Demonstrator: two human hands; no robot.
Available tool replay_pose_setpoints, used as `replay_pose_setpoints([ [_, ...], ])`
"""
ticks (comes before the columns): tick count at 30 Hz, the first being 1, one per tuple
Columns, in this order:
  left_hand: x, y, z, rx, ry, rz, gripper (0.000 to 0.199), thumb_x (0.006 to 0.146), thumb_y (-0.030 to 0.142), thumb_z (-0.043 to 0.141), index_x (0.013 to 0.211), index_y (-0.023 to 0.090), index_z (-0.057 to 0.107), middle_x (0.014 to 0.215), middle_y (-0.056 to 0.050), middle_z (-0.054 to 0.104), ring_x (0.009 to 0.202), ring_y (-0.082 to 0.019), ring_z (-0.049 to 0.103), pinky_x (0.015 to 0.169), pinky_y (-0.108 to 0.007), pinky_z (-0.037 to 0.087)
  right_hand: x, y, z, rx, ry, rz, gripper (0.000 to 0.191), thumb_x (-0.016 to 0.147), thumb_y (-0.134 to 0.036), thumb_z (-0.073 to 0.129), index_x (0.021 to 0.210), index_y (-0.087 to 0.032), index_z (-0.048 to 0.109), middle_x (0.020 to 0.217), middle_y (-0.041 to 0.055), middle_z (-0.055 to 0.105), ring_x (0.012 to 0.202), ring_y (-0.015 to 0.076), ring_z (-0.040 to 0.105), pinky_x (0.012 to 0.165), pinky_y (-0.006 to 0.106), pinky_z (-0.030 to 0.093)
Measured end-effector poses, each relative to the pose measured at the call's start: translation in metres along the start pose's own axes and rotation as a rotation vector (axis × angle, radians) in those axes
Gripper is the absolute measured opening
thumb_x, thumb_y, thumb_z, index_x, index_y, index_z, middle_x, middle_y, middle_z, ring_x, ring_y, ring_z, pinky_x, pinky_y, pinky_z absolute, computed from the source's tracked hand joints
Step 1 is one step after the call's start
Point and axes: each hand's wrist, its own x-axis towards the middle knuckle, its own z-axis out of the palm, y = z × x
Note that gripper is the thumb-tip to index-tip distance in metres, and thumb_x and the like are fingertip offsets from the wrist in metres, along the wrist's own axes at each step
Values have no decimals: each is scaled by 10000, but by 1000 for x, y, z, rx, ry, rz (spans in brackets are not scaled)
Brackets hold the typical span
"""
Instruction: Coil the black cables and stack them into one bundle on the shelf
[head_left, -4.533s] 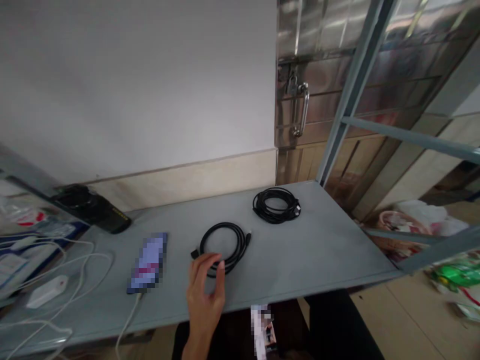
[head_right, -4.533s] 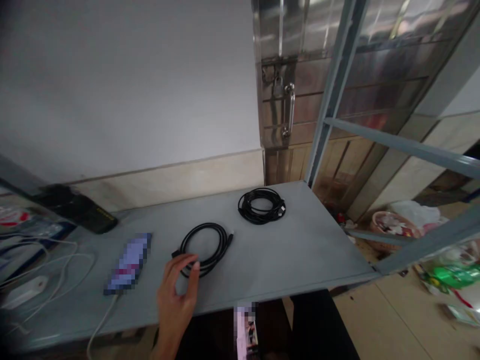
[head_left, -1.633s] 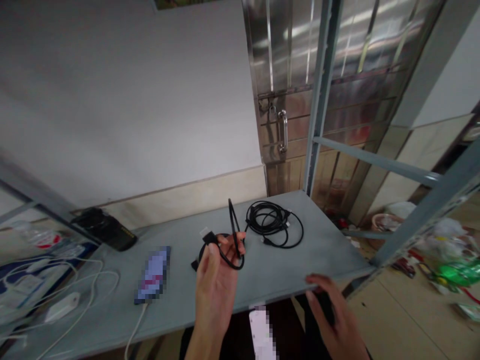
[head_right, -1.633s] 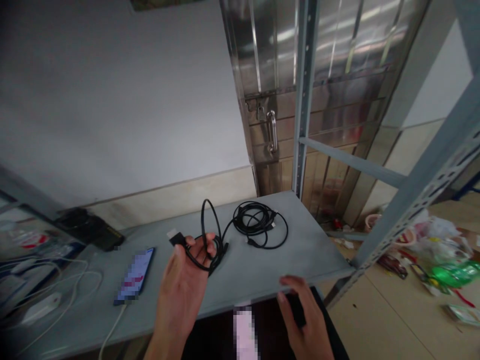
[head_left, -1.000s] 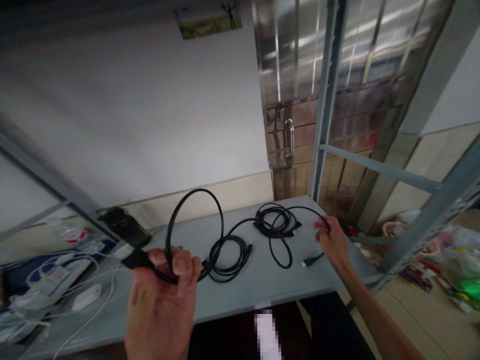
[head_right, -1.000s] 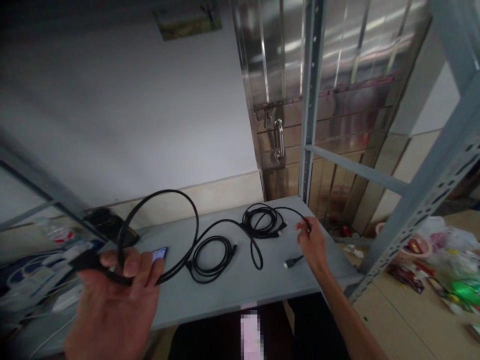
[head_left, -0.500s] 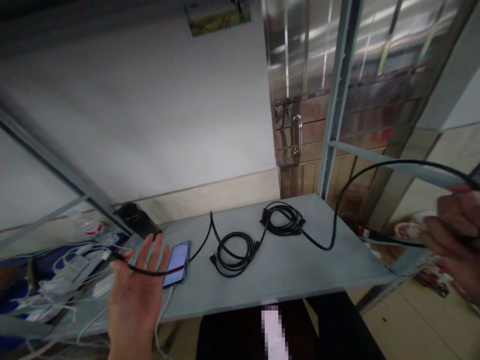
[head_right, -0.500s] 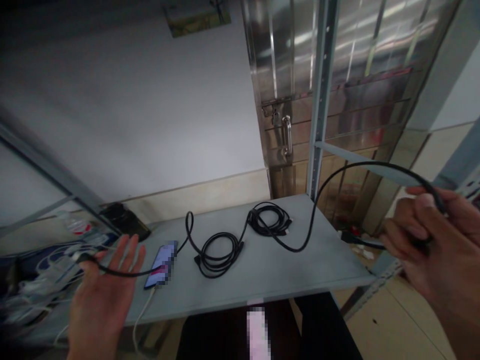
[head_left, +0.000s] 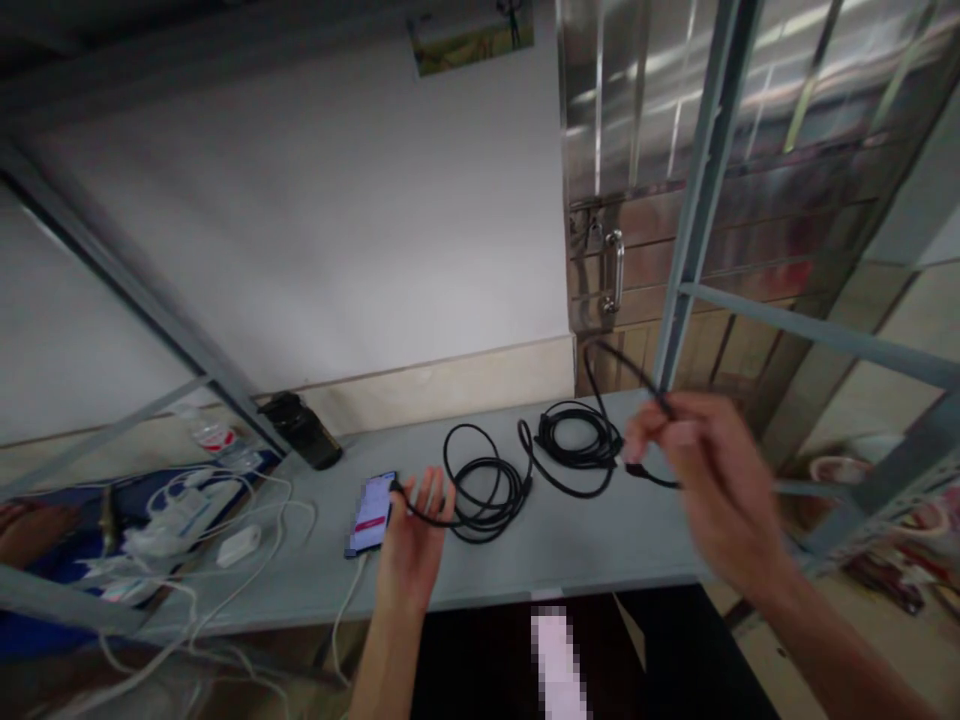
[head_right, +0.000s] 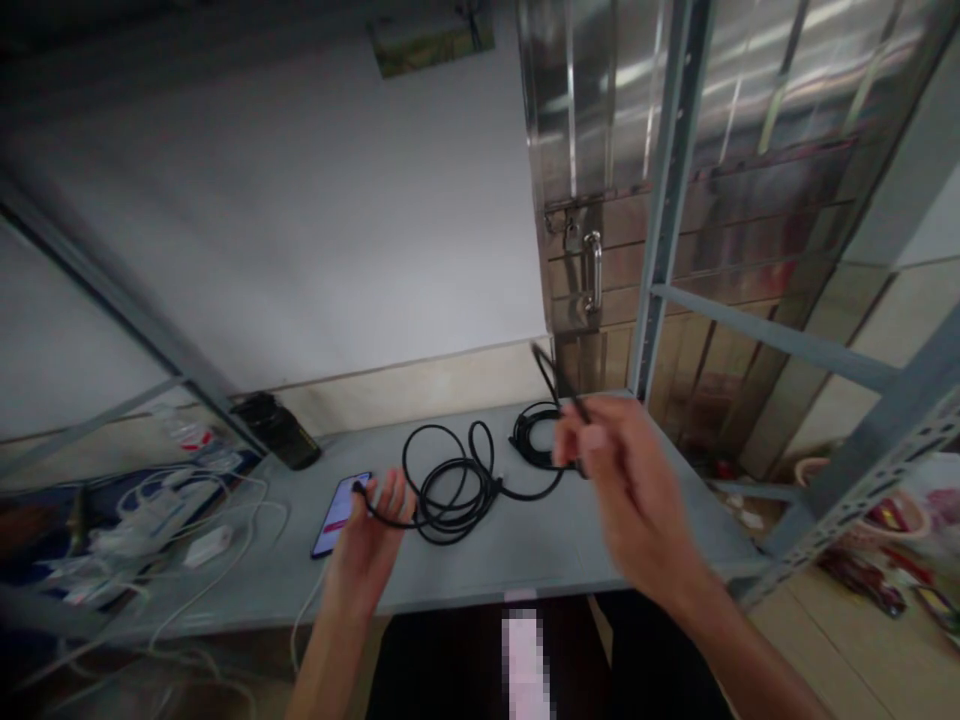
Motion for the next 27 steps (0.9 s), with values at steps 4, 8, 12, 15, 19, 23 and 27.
replay_pose_setpoints([
  [4,18,-44,-6,43,22,-136,171,1060,203,669,956,163,798,1071,-130,845,1060,-229,820,999,-382,656,-17,39,95,-136,-376,-47,181,1193,-286,459,1266,-207,604,1123,74,686,1021,189,670,937,344,559],
  [8,26,-52,-31,224,-78,-10,161,922,271,843,1019,149,804,1024,-86,835,947,-198,801,941,-326,635,-56,92,155,-381,-691,-93,256,1168,-196,472,1368,-194,632,1260,115,681,1162,232,665,1018,393,567],
  [12,26,-44,-57,618,-138,131,471,924,582,816,1148,169,789,1111,-124,827,1122,-308,792,1087,-490,598,-94,134,177,-548,-862,-138,380,1098,-95,553,1454,-207,627,1314,106,666,1185,244,671,1048,412,566],
  [15,28,-40,-71,1140,-174,394,587,1015,670,659,1287,158,759,1272,-179,786,1303,-374,719,1213,-588,501,-107,151,183,-569,-933,-139,345,1071,-76,598,1382,-206,673,1279,91,674,1197,249,663,1066,422,559],
  [19,37,-46,-85,1580,-110,791,836,1034,647,633,1630,75,502,1599,-316,569,1548,-465,509,1268,-708,395,-106,150,182,-509,-903,-171,284,1097,-143,623,1361,-211,704,1231,82,687,1214,241,645,1109,430,552],
  [23,36,-53,-87,1693,-184,984,673,1122,487,562,1712,197,420,1711,-261,466,1605,-414,447,1268,-677,411,-124,121,154,-414,-641,-224,333,1117,-179,586,1444,-184,650,1312,128,686,1217,249,644,1109,437,566],
  [27,24,-50,-78,1652,-255,1058,485,1148,363,544,1624,273,531,1652,-181,549,1555,-339,507,1278,-603,420,-227,111,117,-364,-525,-176,327,1060,-106,536,1345,-202,666,1081,97,754,1025,226,731,1024,401,620],
])
